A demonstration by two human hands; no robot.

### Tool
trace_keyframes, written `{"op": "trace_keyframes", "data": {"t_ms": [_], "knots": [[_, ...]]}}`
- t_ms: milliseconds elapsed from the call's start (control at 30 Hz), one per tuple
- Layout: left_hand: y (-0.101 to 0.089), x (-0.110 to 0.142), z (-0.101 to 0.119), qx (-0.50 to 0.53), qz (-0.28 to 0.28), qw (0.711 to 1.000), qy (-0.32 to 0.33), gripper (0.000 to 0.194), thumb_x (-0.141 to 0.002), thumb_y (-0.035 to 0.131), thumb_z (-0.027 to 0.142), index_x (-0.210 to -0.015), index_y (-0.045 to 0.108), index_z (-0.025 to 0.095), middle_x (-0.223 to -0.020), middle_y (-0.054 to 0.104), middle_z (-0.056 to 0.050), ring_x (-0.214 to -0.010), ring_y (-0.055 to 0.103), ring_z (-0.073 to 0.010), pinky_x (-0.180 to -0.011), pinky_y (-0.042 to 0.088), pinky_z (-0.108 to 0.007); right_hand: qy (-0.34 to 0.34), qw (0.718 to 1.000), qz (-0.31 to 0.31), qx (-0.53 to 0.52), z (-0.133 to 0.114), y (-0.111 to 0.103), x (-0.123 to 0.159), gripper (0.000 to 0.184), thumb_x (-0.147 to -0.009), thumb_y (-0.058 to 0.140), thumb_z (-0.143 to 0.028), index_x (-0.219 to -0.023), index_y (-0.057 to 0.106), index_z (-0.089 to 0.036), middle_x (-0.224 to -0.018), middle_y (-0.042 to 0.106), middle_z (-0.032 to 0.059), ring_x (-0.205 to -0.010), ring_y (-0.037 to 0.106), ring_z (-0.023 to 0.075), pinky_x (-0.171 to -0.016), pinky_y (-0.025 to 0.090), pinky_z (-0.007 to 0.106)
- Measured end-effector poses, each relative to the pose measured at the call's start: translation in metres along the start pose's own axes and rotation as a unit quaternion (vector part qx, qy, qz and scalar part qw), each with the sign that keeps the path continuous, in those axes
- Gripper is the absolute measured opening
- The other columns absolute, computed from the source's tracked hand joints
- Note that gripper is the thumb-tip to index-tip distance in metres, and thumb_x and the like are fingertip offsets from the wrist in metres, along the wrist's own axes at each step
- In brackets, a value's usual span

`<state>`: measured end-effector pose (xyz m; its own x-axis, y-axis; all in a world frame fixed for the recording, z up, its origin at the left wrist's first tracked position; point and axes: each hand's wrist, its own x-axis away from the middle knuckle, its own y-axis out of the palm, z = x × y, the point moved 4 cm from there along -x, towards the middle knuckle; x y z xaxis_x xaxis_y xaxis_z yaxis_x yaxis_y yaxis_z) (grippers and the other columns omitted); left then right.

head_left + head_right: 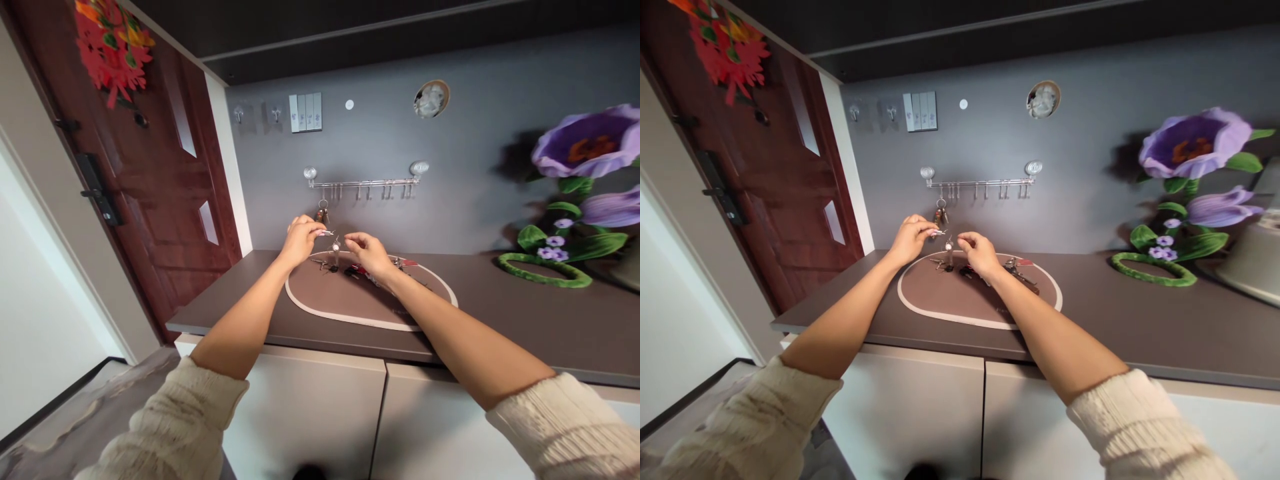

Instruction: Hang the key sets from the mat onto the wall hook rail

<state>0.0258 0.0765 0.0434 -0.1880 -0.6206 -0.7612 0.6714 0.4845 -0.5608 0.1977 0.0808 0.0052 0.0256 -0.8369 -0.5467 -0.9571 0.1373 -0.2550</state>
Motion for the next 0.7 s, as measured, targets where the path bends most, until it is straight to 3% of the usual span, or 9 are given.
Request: {"op": "trace_keyframes", "data": {"t_ms": [167, 467, 700], "knots": [[-0.002, 0.000, 0.007, 0.035, 0.011, 0.999, 0.029, 0.019, -0.081, 0.048, 0.022, -0.087, 0.066, 0.023, -0.084, 0.056, -0.002, -0.089, 0.048, -0.0146, -0.085, 0.037, -0.029, -0.008, 0.998, -0.017, -0.054, -0.012, 0.001, 0.003, 0.020, -0.075, 0.055, -0.027, -0.092, 0.061, -0.017, -0.097, 0.065, 0.0052, -0.090, 0.058, 0.0137, -0.086, 0.040, 0.029], [-0.001, 0.000, 0.007, 0.079, 0.045, 0.996, 0.024, 0.018, -0.081, 0.049, 0.025, -0.085, 0.066, 0.020, -0.084, 0.056, -0.003, -0.088, 0.050, -0.0135, -0.082, 0.040, -0.027, -0.036, 0.996, -0.010, -0.085, -0.016, -0.001, 0.002, 0.019, -0.070, 0.060, -0.035, -0.077, 0.062, -0.017, -0.080, 0.066, 0.0026, -0.079, 0.059, 0.0142, -0.080, 0.042, 0.029], [0.007, 0.003, 0.007, 0.124, 0.006, 0.992, -0.029, 0.018, -0.079, 0.050, 0.023, -0.086, 0.065, 0.017, -0.085, 0.057, -0.004, -0.078, 0.053, -0.0110, -0.075, 0.043, -0.024, -0.052, 0.997, 0.009, -0.060, -0.016, -0.007, -0.001, 0.024, -0.069, 0.058, -0.039, -0.078, 0.060, -0.017, -0.083, 0.064, 0.0029, -0.081, 0.056, 0.0138, -0.080, 0.040, 0.027]]}}
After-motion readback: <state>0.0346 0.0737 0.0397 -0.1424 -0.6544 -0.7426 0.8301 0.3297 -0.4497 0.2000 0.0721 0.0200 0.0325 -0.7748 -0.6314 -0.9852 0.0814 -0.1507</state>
